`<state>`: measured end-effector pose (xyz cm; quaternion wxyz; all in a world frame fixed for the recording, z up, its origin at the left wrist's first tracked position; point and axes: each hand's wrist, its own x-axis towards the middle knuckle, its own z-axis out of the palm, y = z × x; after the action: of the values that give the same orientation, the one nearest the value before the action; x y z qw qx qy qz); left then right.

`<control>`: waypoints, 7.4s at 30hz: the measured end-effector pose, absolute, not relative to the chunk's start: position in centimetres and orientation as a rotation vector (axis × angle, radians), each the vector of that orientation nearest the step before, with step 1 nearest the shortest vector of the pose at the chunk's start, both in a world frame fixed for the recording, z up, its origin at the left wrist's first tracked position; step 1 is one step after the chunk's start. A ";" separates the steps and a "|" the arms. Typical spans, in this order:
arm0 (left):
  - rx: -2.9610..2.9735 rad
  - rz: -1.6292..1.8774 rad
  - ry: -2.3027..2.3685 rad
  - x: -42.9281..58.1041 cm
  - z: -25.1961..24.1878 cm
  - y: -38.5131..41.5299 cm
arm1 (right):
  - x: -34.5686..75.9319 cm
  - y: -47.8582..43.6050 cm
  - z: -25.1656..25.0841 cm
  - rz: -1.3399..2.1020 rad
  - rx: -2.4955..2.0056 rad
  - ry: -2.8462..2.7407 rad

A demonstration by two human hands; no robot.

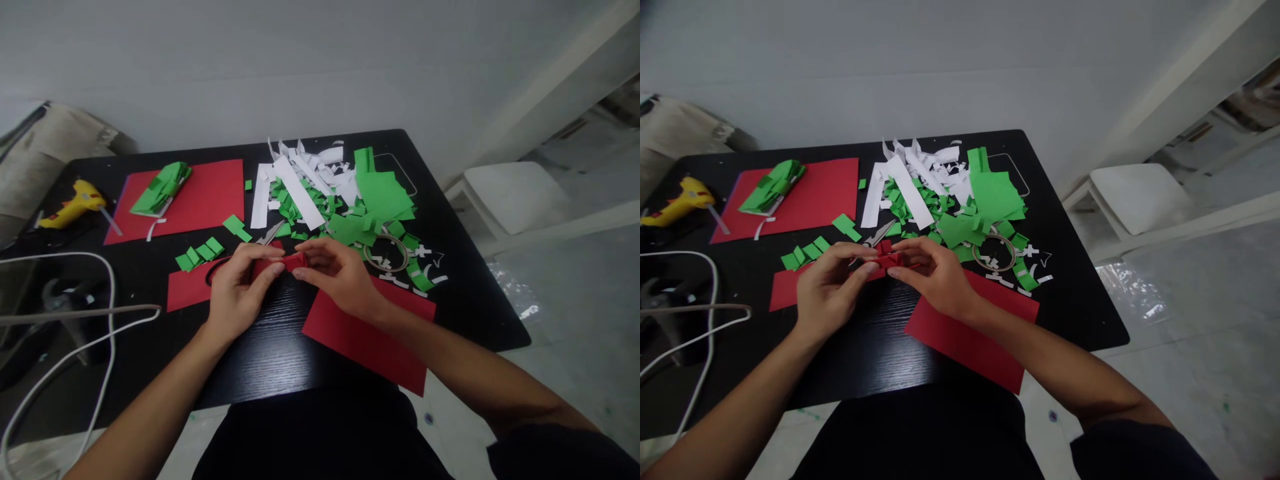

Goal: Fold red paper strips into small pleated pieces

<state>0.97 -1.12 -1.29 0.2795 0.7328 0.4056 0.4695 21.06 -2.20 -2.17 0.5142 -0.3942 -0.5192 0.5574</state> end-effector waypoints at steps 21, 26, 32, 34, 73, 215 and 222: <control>2.336 1.050 1.034 0.9 -0.9 -1.1 | 21.0 -2.6 -2.2 1.294 -0.934 -1.245; 2.326 1.050 0.983 0.9 -0.8 -1.0 | 21.0 -2.6 -2.1 1.286 -0.899 -1.246; 2.264 1.119 0.952 1.0 -0.8 -1.0 | 21.0 -2.7 -1.9 1.175 -0.866 -1.300; 2.239 1.140 0.946 1.1 -0.7 -1.1 | 21.1 -2.7 -2.0 1.113 -0.870 -1.356; 1.626 1.266 1.104 2.2 -1.6 -1.7 | 21.2 -2.0 -2.1 1.386 -0.987 -1.190; 1.758 1.015 1.178 1.5 -1.0 -1.2 | 21.8 -2.0 -1.8 1.331 -1.152 -1.356; 1.744 1.022 1.166 1.5 -1.0 -1.2 | 21.7 -1.8 -2.1 1.436 -1.139 -1.340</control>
<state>1.54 -1.23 -1.00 0.3930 0.6871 0.4596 0.4028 21.71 -1.80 -2.05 0.4221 -0.4547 -0.5351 0.5734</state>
